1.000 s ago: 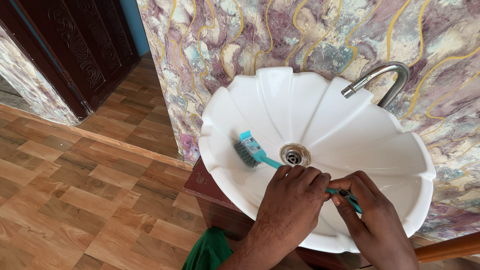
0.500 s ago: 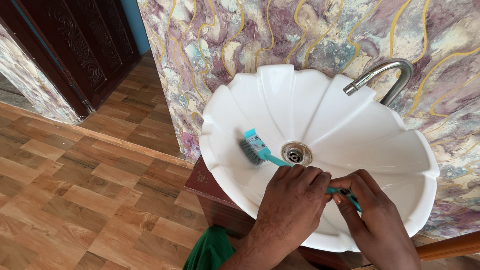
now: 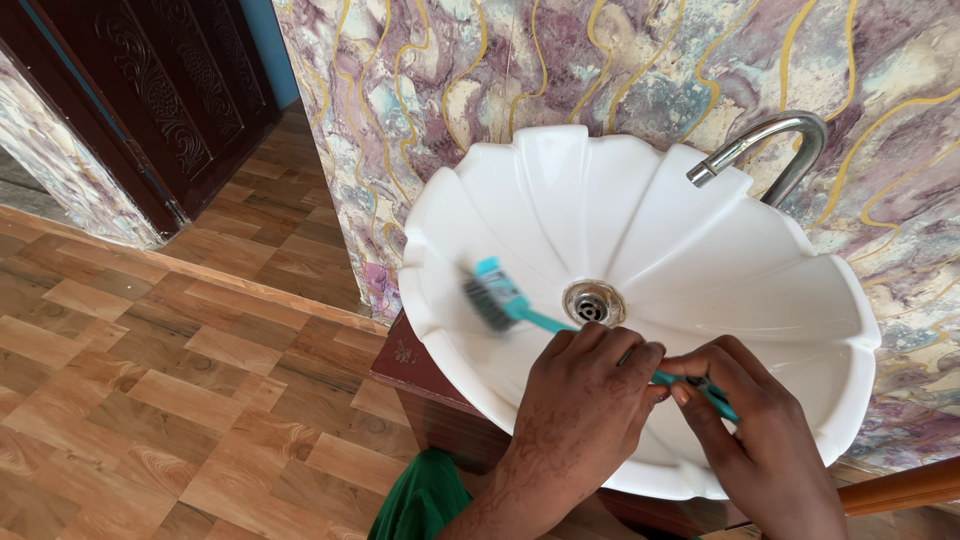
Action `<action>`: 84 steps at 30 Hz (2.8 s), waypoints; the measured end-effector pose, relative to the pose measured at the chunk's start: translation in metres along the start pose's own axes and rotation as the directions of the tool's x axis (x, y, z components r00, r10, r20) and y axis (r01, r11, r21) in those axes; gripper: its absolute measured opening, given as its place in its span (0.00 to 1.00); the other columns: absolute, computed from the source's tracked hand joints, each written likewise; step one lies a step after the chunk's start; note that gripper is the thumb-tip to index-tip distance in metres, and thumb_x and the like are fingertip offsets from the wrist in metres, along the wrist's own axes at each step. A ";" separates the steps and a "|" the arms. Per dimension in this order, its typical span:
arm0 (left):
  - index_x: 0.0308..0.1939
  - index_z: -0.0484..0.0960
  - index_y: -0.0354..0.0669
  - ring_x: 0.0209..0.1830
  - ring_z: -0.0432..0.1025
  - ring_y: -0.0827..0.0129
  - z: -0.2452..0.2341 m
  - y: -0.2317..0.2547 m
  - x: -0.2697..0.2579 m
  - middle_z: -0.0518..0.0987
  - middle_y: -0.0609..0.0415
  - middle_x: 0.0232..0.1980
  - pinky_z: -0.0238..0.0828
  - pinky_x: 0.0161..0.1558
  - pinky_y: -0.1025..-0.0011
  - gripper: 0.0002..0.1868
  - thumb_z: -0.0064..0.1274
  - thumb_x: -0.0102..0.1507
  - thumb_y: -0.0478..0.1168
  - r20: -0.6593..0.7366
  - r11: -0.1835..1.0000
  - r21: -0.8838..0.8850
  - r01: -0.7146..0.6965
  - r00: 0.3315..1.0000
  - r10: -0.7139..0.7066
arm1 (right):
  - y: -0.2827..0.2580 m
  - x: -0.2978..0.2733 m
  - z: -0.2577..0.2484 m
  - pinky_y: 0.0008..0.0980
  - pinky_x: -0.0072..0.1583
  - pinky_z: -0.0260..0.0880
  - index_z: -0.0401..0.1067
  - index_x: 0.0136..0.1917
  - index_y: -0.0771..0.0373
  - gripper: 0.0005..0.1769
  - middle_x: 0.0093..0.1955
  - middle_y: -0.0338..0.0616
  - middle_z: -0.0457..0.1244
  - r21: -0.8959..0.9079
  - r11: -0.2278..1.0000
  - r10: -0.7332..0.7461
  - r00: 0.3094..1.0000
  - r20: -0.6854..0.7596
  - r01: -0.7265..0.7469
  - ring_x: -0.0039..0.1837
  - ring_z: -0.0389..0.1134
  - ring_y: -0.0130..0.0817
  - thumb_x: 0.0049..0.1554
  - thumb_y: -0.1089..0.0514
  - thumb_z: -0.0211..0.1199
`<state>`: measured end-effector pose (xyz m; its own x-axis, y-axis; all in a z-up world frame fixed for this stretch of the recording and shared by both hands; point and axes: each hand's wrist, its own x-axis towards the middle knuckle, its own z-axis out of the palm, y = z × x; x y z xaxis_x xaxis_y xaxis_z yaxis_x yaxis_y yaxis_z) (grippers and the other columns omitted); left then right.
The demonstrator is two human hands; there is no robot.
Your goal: The person cleans the surface of a shell-shaped sink and around the drain using a brush.
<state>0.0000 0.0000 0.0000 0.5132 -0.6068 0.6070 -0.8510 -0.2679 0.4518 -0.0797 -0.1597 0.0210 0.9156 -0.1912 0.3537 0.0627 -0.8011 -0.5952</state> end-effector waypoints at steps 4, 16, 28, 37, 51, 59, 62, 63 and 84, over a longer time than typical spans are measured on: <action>0.55 0.78 0.32 0.53 0.74 0.59 -0.003 0.001 0.000 0.79 0.49 0.47 0.71 0.56 0.59 0.24 0.62 0.61 0.43 -0.029 0.999 0.010 -0.049 0.998 0.049 | -0.003 0.000 0.000 0.34 0.48 0.67 0.74 0.52 0.63 0.09 0.44 0.45 0.65 -0.115 0.991 0.067 0.997 -0.031 -0.070 0.46 0.70 0.41 0.56 0.65 0.62; 0.52 0.80 0.34 0.48 0.77 0.58 0.002 0.000 0.000 0.80 0.49 0.44 0.73 0.51 0.59 0.19 0.62 0.61 0.41 -0.017 1.000 0.015 0.002 1.000 -0.002 | -0.005 0.002 -0.002 0.33 0.46 0.71 0.74 0.51 0.62 0.11 0.44 0.42 0.69 0.000 1.000 0.027 0.999 0.020 -0.027 0.45 0.72 0.37 0.54 0.63 0.62; 0.47 0.81 0.44 0.39 0.77 0.61 -0.012 0.007 -0.011 0.78 0.54 0.36 0.73 0.45 0.59 0.15 0.62 0.62 0.47 0.041 0.992 -0.093 -0.089 0.995 0.093 | 0.035 -0.022 -0.014 0.31 0.41 0.68 0.80 0.47 0.66 0.25 0.40 0.42 0.66 0.320 0.937 -0.176 0.980 0.093 0.138 0.39 0.68 0.31 0.47 0.43 0.72; 0.53 0.83 0.47 0.44 0.79 0.63 -0.005 0.006 -0.013 0.82 0.56 0.41 0.75 0.49 0.61 0.15 0.57 0.67 0.50 -0.032 0.986 -0.147 -0.084 0.996 0.080 | 0.069 -0.033 -0.005 0.25 0.46 0.67 0.80 0.56 0.71 0.46 0.43 0.45 0.67 0.496 0.817 -0.307 0.950 -0.059 0.295 0.43 0.68 0.29 0.52 0.23 0.66; 0.53 0.83 0.41 0.49 0.78 0.65 -0.002 0.004 -0.007 0.82 0.53 0.44 0.54 0.72 0.53 0.17 0.61 0.62 0.43 -0.024 0.998 -0.018 0.052 0.998 -0.052 | 0.012 -0.021 -0.005 0.31 0.46 0.68 0.79 0.57 0.63 0.19 0.43 0.43 0.68 0.133 0.990 -0.038 0.999 -0.018 0.040 0.41 0.66 0.31 0.51 0.59 0.67; 0.44 0.84 0.47 0.42 0.74 0.64 -0.014 0.011 -0.011 0.75 0.56 0.36 0.62 0.55 0.60 0.14 0.65 0.59 0.48 0.010 0.998 -0.064 -0.029 1.000 0.030 | 0.061 -0.049 -0.001 0.25 0.38 0.57 0.81 0.52 0.72 0.18 0.35 0.46 0.67 0.359 0.919 -0.093 0.975 -0.201 0.162 0.34 0.61 0.25 0.50 0.59 0.69; 0.47 0.84 0.47 0.43 0.73 0.64 -0.010 0.009 -0.015 0.76 0.58 0.38 0.64 0.53 0.61 0.17 0.66 0.59 0.50 -0.091 0.996 -0.049 -0.081 0.993 0.076 | 0.071 -0.054 0.002 0.24 0.38 0.56 0.79 0.53 0.73 0.19 0.33 0.47 0.65 0.376 0.886 -0.157 0.938 -0.310 0.273 0.33 0.62 0.22 0.52 0.59 0.72; 0.48 0.84 0.47 0.44 0.74 0.64 -0.009 0.008 -0.016 0.77 0.59 0.39 0.67 0.53 0.62 0.19 0.66 0.59 0.51 -0.134 0.993 -0.048 -0.106 0.986 0.099 | 0.074 -0.052 0.001 0.24 0.38 0.56 0.79 0.53 0.73 0.19 0.33 0.47 0.65 0.380 0.884 -0.157 0.939 -0.307 0.272 0.33 0.62 0.22 0.52 0.59 0.72; 0.37 0.81 0.46 0.35 0.74 0.68 -0.008 0.003 -0.033 0.80 0.59 0.34 0.68 0.40 0.66 0.07 0.54 0.68 0.42 -0.526 0.972 -0.169 -0.166 0.849 0.054 | 0.053 -0.057 0.012 0.26 0.41 0.71 0.76 0.46 0.73 0.06 0.35 0.52 0.69 0.321 0.900 -0.142 0.896 -0.421 0.294 0.38 0.71 0.31 0.60 0.66 0.63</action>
<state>-0.0184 0.0251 -0.0140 0.4486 -0.1361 0.8833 -0.8932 -0.0334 0.4484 -0.1237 -0.1844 -0.0398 0.6440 -0.2963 0.7053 0.4529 -0.5954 -0.6636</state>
